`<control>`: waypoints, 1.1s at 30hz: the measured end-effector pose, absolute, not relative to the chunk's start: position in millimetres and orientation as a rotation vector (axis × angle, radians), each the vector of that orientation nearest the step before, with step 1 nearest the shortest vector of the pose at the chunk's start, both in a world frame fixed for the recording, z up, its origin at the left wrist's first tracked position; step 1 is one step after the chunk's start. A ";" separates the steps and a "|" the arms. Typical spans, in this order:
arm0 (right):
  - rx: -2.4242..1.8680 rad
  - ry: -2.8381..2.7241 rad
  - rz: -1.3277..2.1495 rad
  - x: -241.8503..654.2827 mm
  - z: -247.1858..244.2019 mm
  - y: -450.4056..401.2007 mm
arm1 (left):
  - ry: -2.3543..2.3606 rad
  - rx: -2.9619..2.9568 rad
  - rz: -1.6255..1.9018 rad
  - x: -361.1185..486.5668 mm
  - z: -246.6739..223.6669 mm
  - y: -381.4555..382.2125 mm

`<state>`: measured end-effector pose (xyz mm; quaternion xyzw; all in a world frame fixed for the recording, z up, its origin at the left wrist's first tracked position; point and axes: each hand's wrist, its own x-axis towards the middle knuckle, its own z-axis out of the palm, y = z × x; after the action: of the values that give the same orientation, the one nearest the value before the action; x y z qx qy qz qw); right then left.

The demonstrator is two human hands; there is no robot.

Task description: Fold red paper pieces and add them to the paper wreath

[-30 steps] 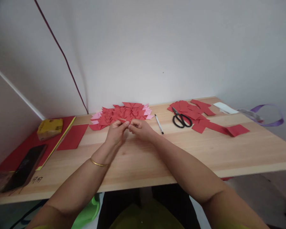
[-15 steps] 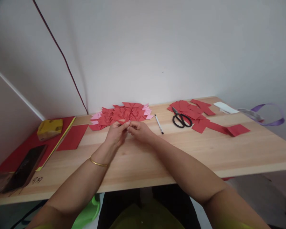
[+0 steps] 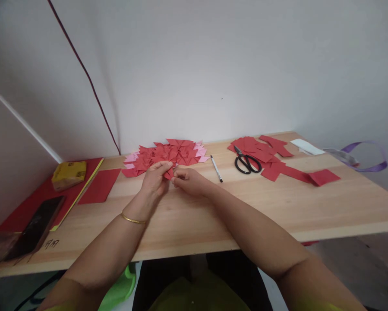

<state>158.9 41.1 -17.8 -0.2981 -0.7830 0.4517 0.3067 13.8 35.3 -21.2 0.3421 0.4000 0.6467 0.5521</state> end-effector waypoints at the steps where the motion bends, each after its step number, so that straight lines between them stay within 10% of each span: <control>1: -0.767 -2.094 1.187 159.3 -16.5 40.2 | 0.963 0.812 1.553 10.8 -20.9 37.2; 33: -0.729 -1.591 1.223 157.9 -28.3 55.5 | 1.027 1.297 1.361 9.9 -18.8 31.6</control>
<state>157.9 55.5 -28.3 -0.2990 -0.6528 0.5017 0.4825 9.9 31.6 -18.8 0.5314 0.4206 0.5576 0.4793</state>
